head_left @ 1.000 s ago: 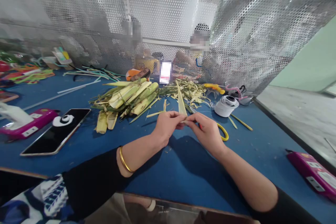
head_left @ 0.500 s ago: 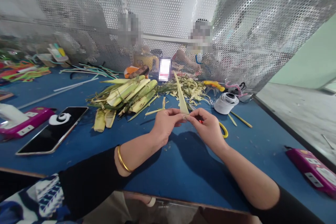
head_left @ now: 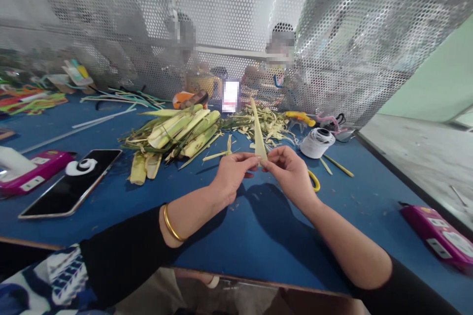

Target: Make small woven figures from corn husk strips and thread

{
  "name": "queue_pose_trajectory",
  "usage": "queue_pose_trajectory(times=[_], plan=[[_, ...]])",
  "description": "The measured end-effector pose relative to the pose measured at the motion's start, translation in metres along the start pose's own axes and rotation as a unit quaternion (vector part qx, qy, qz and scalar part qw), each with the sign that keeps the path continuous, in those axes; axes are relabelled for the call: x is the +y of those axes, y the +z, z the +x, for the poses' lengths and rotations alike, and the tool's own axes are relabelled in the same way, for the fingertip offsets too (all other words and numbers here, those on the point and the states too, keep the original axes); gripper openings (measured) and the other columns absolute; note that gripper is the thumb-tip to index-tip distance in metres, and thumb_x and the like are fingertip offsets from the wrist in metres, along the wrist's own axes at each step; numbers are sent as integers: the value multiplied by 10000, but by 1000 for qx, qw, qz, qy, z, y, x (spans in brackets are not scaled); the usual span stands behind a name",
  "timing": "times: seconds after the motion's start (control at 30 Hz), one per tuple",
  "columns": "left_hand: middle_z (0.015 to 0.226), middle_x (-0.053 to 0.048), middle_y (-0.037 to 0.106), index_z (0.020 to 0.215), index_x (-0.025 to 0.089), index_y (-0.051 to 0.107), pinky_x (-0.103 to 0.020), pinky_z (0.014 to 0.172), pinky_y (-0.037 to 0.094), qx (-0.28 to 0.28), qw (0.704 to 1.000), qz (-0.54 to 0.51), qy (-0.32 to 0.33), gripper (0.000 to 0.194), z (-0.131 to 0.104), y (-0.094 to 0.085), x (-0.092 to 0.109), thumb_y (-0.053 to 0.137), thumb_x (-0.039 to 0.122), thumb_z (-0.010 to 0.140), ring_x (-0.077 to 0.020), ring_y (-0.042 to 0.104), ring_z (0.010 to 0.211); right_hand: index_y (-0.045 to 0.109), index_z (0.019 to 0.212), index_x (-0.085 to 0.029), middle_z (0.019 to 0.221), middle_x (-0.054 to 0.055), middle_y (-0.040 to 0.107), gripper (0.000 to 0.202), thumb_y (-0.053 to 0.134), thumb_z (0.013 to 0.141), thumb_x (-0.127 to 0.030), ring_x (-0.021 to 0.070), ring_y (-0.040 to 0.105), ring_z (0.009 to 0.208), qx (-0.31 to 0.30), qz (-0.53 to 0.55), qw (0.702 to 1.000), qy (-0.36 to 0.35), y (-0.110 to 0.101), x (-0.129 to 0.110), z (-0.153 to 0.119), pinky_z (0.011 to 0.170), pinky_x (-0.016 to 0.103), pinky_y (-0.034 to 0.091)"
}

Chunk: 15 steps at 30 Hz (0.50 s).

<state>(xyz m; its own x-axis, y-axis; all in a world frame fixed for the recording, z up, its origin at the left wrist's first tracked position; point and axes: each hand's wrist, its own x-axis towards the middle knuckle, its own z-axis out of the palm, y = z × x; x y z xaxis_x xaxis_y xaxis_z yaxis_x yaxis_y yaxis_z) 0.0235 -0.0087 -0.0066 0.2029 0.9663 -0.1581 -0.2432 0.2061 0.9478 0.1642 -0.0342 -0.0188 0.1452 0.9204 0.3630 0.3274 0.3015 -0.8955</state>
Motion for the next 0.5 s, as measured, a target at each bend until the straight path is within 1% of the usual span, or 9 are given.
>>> queue_pose_trajectory(times=[0.07,0.17,0.27,0.33,0.43,0.5], plan=[[649,-19,641,657,153,693,-225,580,439,-8,1000,2,3,126,-1,0,1,758,261,645,-116,570,642,504,894,-209,654,-26,646,284,697,722,-328,162,632,613,3,31,999,8,0,2,1,577,286,457],[695,-34,667,686,154,698,-233,583,437,-33,999,32,11,189,-3,1,2,772,322,639,-132,585,680,502,911,-209,640,-27,651,300,699,708,-312,162,635,601,12,46,999,11,0,4,2,572,287,467],[691,-35,682,674,155,685,-227,587,426,-46,997,57,19,181,-4,1,1,794,287,615,-125,585,667,509,896,-213,628,-25,654,283,694,699,-296,165,641,590,14,59,998,16,0,4,3,569,290,481],[650,-24,669,655,153,672,-223,597,431,-40,998,41,15,160,-2,1,0,790,255,621,-106,570,620,515,879,-215,629,-24,662,288,707,681,-296,166,648,587,12,82,996,28,0,3,4,584,297,497],[602,-6,641,643,148,663,-222,600,447,-39,999,-4,-8,143,1,0,-1,785,220,625,-84,548,563,517,871,-215,643,-26,672,314,729,662,-313,161,655,585,-3,132,990,49,-1,2,5,635,316,524],[591,-4,632,651,144,661,-221,587,452,-48,998,-21,-34,144,2,0,-1,787,204,616,-82,547,550,508,866,-219,637,-36,664,324,736,660,-321,158,650,577,-18,154,986,57,-2,1,6,644,321,530]])
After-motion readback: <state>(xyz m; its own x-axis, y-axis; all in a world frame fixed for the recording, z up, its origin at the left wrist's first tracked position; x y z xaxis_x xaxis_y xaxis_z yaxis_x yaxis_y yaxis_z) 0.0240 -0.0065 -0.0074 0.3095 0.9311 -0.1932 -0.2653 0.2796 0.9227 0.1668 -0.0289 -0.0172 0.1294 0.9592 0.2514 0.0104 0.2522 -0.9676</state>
